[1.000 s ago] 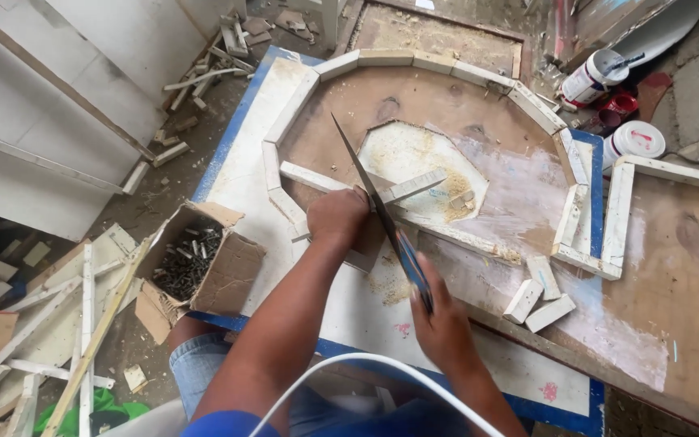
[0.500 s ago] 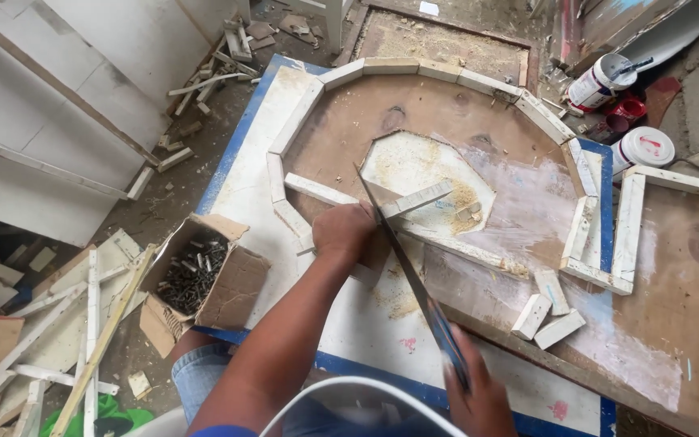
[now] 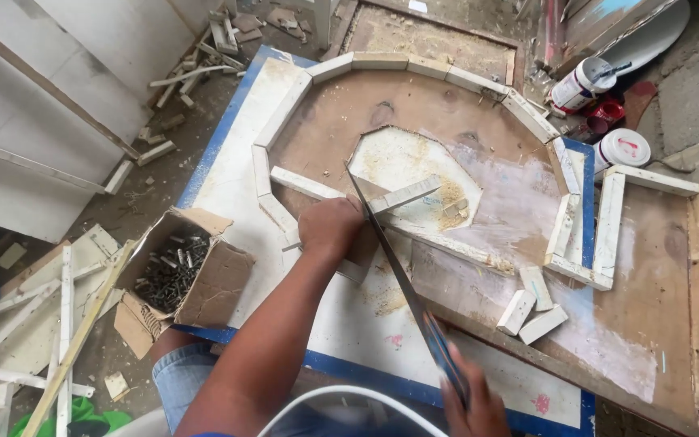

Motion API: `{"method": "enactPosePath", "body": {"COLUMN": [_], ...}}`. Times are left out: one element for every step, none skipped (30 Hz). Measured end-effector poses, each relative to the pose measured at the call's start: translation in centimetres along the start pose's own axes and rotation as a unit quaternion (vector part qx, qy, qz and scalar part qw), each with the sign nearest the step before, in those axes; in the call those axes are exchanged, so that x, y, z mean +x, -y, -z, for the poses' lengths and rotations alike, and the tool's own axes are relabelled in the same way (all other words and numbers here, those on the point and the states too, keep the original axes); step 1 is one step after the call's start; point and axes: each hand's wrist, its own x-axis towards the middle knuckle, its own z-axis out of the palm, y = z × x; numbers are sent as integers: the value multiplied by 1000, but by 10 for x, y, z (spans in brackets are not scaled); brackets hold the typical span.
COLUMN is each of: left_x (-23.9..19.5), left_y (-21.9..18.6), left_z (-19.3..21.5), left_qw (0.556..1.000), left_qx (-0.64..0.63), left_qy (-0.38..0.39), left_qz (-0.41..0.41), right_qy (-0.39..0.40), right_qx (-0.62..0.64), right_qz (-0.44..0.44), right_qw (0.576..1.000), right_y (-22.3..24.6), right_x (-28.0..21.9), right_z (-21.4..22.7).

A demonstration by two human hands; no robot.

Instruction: The person uses a hand saw to cut a wooden strip and then uses the tool to scrape and position wooden pieces on a circular template.

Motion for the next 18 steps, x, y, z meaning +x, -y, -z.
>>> {"method": "enactPosePath", "body": {"left_x": [0,0,2,3,6,8,6,3,0,4,8,11,8,5,-2,-4,0,5], "left_y": [0,1,0,4,4,3,1,0,-2,0,4,7,6,5,5,8,8,8], "left_z": [-3,-5,-3,-7,-10,-13,-8,-3,2,-7,-13,-19,-12,-6,-6,-11,-10,-9], "left_qw": [1000,1000,999,999,999,999,999,1000,1000,1000,999,997,996,994,991,991,992,993], "left_qx": [1,0,1,3,8,14,14,7,-1,-1,7,15,16,8,1,2,-11,-24], "left_qy": [5,-15,-41,-41,-41,-41,-41,-23,-6,-7,-40,-72,-76,-92,-100,-97,-94,-91], "left_qz": [4,-10,-26,-24,-22,-19,-17,-10,-5,-5,-18,-32,-35,-62,-87,-89,-80,-72], "right_qy": [5,60,109,112,79,44,46,-26,-97,-97,-50,-3,-7,-42,-73,-73,-72,-71], "right_qx": [-2,199,392,392,360,329,328,147,-45,-44,-21,2,4,54,101,102,102,102], "right_qz": [-4,-131,-245,-246,-280,-314,-314,-126,75,76,170,263,265,320,367,364,359,354], "right_qw": [1000,969,880,879,886,890,890,981,991,991,984,965,964,945,922,923,925,927], "right_y": [-52,-118,-189,-184,-180,-177,-117,-62,-13,9,32,55,80,104,124,130,140,151], "right_x": [39,57,56,50,48,45,44,27,-2,18,37,55,70,84,94,91,94,97], "right_z": [-24,-43,-60,-54,-46,-39,-32,-24,-15,-15,-15,-15,-21,-27,-32,-31,-29,-28]}}
